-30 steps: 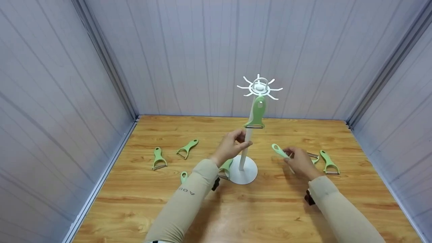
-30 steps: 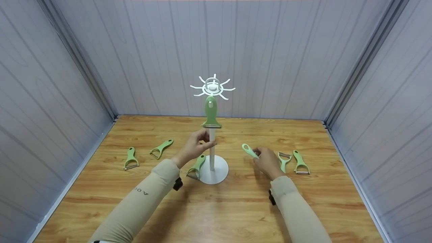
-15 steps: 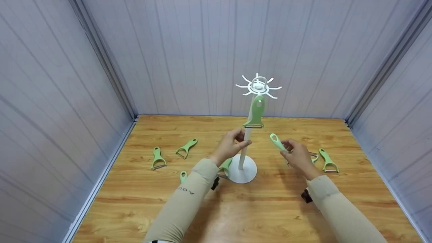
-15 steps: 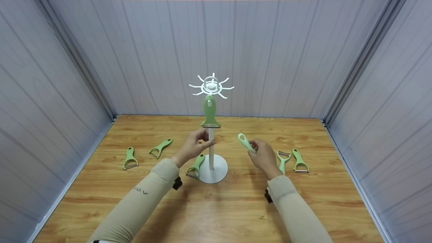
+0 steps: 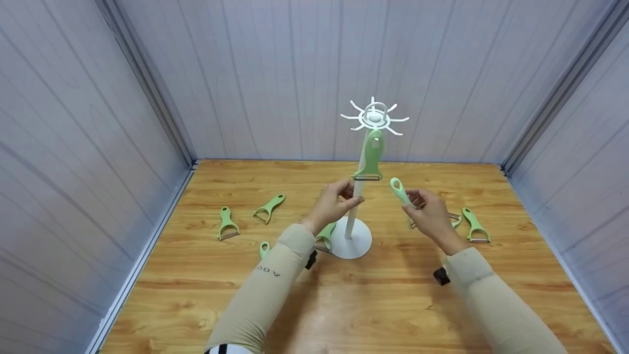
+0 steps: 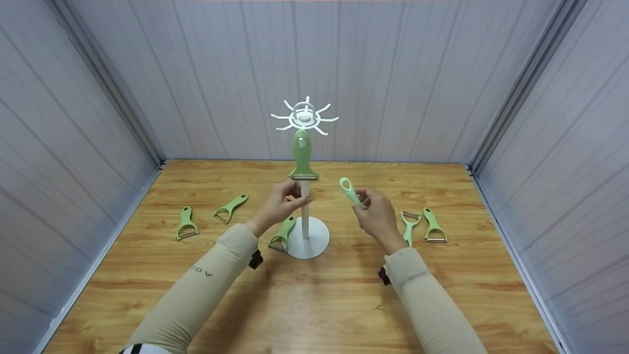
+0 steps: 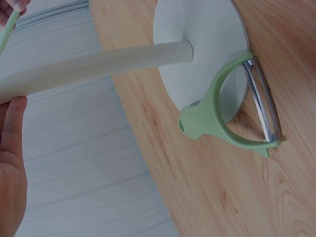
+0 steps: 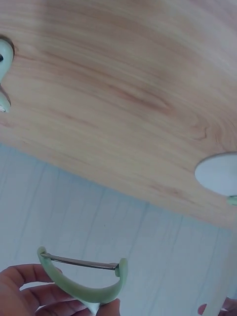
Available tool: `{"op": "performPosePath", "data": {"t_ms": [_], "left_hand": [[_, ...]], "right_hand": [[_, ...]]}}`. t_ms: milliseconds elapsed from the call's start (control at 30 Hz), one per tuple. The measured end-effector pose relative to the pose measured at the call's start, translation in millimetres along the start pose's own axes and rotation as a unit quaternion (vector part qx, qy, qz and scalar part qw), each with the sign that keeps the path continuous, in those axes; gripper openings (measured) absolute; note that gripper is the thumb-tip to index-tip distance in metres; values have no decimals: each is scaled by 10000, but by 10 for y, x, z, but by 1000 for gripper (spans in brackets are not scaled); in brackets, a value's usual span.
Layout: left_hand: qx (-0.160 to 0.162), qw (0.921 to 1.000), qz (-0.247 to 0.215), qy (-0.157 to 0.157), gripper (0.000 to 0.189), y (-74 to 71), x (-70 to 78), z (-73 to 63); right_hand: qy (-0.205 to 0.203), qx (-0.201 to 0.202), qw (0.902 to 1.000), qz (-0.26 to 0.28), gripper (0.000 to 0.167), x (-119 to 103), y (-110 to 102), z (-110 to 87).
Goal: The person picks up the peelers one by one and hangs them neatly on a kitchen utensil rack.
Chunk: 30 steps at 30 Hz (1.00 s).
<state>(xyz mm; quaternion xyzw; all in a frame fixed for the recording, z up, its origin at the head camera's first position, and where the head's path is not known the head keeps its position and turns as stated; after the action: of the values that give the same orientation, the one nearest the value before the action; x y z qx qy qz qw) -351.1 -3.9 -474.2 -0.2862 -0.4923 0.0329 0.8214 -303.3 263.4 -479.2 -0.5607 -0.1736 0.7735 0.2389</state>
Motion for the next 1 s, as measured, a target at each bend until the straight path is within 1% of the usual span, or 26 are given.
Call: {"op": "performPosePath", "data": {"t_ms": [133, 233, 367, 500, 600, 800, 1000], "left_hand": [[79, 9999, 49, 49, 16, -49, -1, 23], [82, 9999, 102, -6, 16, -65, -11, 24], [65, 9998, 162, -42, 16, -51, -22, 26], [83, 9999, 123, 15, 17, -19, -23, 26], [62, 10000, 54, 47, 17, 6, -18, 18], [45, 10000, 33, -48, 18, 27, -20, 6], [49, 9999, 68, -111, 17, 17, -14, 0]], "right_hand": [[-152, 89, 9995, 267, 32, -137, 9, 56], [-274, 187, 9985, 426, 31, -228, 11, 78], [-408, 365, 9972, 511, 31, -320, -3, 76], [-538, 486, 9956, 591, 30, -421, -28, 44], [-632, 488, 9951, 582, 30, -504, -40, 10], [-763, 581, 9941, 503, 32, -654, -58, -34], [-1072, 714, 9901, 561, 31, -817, -80, -70]]}}
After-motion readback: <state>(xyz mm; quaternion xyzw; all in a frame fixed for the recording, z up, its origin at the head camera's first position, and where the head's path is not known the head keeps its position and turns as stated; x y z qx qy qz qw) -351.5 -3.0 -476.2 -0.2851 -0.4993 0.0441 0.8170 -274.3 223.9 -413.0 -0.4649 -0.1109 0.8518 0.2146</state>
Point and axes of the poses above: each hand's wrist, its own z-axis towards the middle knuckle, its own y-axis out of the palm, x = y × z, the point moved 2 cm from there along z, towards the middle knuckle, and after that the axes turned 6 degrees about z, right-handed, at the moved point
